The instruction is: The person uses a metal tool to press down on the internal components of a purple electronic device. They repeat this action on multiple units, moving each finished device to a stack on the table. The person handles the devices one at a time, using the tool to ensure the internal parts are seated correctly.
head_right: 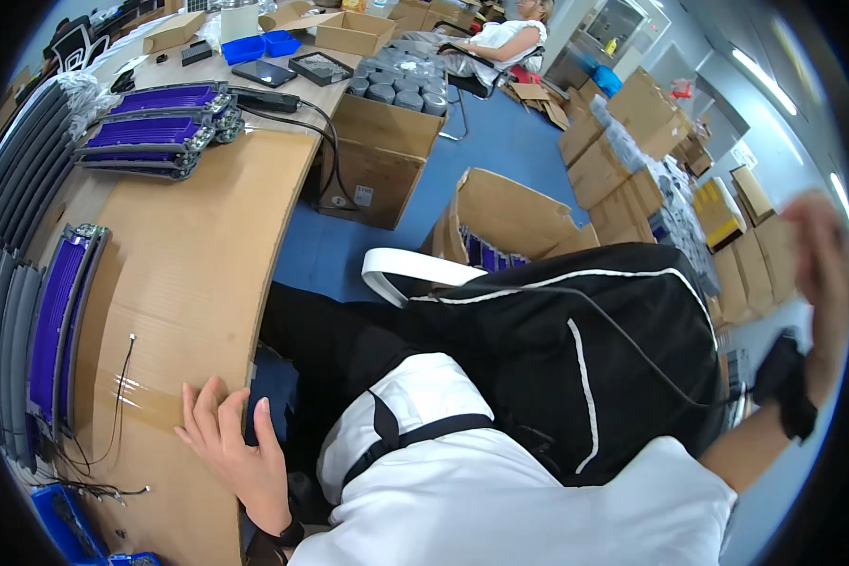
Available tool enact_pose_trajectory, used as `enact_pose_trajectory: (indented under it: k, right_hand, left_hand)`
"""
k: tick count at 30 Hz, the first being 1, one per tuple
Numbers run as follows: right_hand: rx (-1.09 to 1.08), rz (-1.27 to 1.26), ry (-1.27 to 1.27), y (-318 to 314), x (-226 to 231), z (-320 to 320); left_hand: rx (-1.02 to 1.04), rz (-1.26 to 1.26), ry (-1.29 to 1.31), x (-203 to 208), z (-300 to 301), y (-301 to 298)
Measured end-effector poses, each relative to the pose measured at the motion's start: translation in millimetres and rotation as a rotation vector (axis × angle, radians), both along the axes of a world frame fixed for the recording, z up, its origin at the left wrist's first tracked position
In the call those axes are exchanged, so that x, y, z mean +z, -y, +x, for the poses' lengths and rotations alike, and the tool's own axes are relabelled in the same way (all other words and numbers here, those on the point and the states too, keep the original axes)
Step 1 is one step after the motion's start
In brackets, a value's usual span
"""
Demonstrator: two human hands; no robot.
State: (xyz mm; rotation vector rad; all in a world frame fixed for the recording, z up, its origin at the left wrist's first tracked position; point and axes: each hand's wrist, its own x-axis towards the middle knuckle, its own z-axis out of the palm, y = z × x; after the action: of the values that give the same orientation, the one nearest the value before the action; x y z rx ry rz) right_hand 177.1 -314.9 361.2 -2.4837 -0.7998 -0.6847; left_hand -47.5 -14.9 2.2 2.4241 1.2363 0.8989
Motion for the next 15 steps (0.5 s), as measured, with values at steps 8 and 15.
enact_pose_trajectory:
  k: [8, 15]
  right_hand:
    - [0.542, -0.909, -0.656, -125.1, -331.4, 94.6]
    - [0.22, -0.729, -0.534, -127.9, -430.2, 96.9]
  left_hand:
    - [0.023, 0.01, 0.006, -0.6, 3.1, 1.9]
    - [0.091, -0.022, -0.043, 2.3, 1.9, 4.0]
